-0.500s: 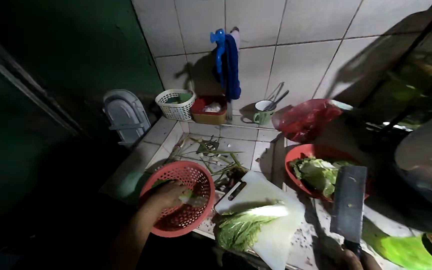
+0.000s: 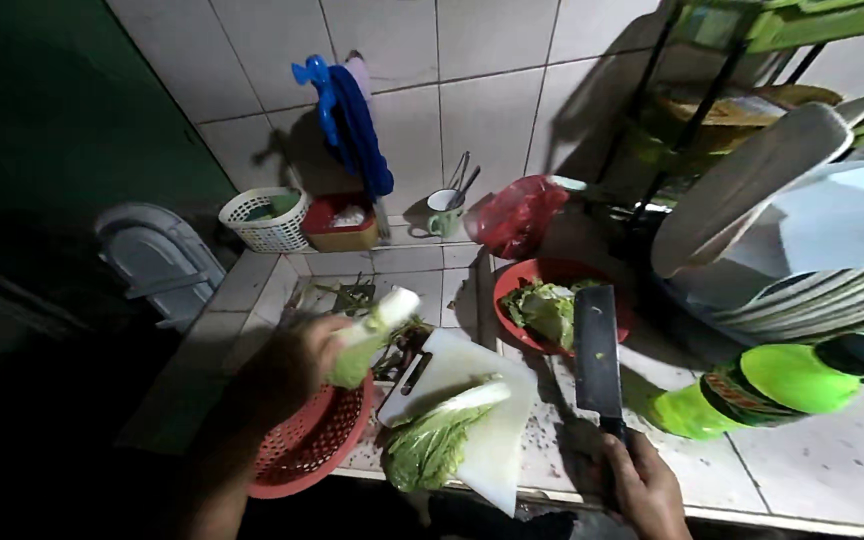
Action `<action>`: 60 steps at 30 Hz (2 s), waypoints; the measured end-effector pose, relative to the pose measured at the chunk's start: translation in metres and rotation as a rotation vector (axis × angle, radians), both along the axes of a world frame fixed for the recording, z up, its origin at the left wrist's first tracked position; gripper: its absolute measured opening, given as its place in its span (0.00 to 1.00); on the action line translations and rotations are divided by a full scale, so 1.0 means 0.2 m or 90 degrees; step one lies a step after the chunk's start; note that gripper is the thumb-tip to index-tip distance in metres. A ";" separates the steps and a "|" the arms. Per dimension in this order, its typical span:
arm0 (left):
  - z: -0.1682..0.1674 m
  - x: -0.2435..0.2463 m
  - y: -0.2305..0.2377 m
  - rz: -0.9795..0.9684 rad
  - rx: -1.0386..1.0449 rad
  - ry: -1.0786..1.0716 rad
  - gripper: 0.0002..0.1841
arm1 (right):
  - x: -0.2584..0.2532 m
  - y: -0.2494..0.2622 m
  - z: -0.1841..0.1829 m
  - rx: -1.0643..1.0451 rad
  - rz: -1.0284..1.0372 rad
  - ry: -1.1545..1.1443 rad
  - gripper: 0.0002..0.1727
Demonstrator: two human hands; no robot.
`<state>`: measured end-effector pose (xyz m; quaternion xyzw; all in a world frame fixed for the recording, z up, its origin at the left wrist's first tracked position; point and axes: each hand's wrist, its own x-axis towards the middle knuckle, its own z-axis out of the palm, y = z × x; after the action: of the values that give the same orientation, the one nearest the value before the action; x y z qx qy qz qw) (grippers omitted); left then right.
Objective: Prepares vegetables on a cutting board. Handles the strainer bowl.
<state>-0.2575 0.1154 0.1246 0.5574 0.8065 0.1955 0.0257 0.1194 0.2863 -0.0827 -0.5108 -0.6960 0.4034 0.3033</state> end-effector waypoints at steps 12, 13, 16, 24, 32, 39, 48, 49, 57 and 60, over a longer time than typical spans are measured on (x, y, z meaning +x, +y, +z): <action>-0.53 0.32 0.45 -0.017 -0.322 -0.347 0.19 | 0.01 0.02 -0.03 -0.014 0.016 0.026 0.30; -0.55 0.31 0.45 -0.015 -0.323 -0.341 0.20 | 0.01 0.02 -0.03 -0.015 0.019 0.025 0.30; -0.60 0.31 0.47 -0.031 -0.300 -0.294 0.19 | 0.00 0.02 -0.03 -0.017 0.023 0.029 0.27; -0.70 0.39 0.44 -0.085 -0.159 -0.072 0.18 | 0.00 0.03 -0.03 -0.019 0.031 0.037 0.27; -0.82 0.58 0.35 -0.077 -0.217 -0.029 0.24 | 0.01 -0.11 0.12 0.086 0.107 -0.086 0.23; -0.87 0.59 0.34 -0.059 -0.218 -0.019 0.22 | -0.04 -0.40 0.39 -0.074 0.191 -0.315 0.24; -0.91 0.60 0.33 -0.061 -0.141 -0.019 0.21 | -0.03 -0.41 0.39 -0.085 0.194 -0.339 0.23; -0.91 0.60 0.33 -0.060 -0.140 -0.017 0.21 | -0.03 -0.42 0.39 -0.082 0.193 -0.339 0.23; -0.94 0.58 0.31 -0.082 -0.095 -0.002 0.21 | -0.08 -0.46 0.39 -0.038 0.170 -0.383 0.22; -0.96 0.58 0.31 -0.089 -0.032 0.009 0.20 | -0.10 -0.46 0.40 -0.053 0.167 -0.445 0.23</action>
<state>-0.1406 0.1773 -0.0669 0.6129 0.7704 0.1690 0.0472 0.0989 0.1940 -0.0031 -0.5360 -0.8000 0.2682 -0.0275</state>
